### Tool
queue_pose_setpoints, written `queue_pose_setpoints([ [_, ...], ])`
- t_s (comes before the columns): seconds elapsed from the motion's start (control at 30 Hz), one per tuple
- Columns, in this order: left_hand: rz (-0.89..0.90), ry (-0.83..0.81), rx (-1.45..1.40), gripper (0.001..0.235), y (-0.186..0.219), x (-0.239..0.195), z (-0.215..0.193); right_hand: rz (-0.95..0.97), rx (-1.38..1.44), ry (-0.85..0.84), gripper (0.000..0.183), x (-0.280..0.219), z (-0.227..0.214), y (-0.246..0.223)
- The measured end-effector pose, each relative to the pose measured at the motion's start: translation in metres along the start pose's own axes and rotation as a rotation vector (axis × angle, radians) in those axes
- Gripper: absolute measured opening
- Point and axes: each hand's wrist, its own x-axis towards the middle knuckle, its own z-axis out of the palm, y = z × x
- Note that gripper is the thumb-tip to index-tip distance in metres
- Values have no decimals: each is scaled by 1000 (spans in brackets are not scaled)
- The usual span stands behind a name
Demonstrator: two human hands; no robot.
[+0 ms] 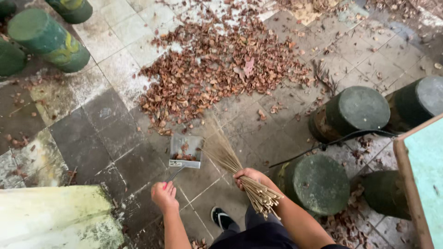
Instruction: The person sweeps dry leaves and debris from a tiled outdoor patio into a dustpan using a traditional broom. The person moves around green cylindrical stools and a hexagonal table to gather the leaves into a pile and then into the dustpan.
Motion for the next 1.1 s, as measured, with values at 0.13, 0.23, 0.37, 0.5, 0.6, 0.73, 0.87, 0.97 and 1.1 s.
queue_pose_setpoints([
  [0.13, 13, 25, 101, 21, 12, -10, -22, -161, -44, 160, 13, -34, -1, 35],
  [0.23, 76, 39, 161, 15, 14, -17, -35, -157, -228, 343, 11, -35, -40, 2],
  [0.37, 125, 78, 158, 14, 10, -21, -51, -518, -921, 724, 34, -11, -56, -30],
  [0.5, 165, 81, 123, 12, 6, -21, -59, -726, -933, 745, 71, 19, -22, -6],
  [0.6, 211, 95, 116, 10, 2, -15, -64, -451, -454, 356, 74, 28, 28, 22],
  [0.73, 291, 92, 119, 8, -7, -12, -78, -166, -378, 225, 53, 57, 58, 44],
  [0.87, 292, 138, 156, 6, -5, -10, -85, -156, -469, 326, 53, 80, 34, 15],
  [0.97, 193, 161, 152, 6, -7, -13, -98, -315, -726, 534, 53, 83, 25, -1],
  [1.1, 173, 156, 146, 8, -11, -14, -108, -592, -1067, 805, 67, 84, 55, 22],
])
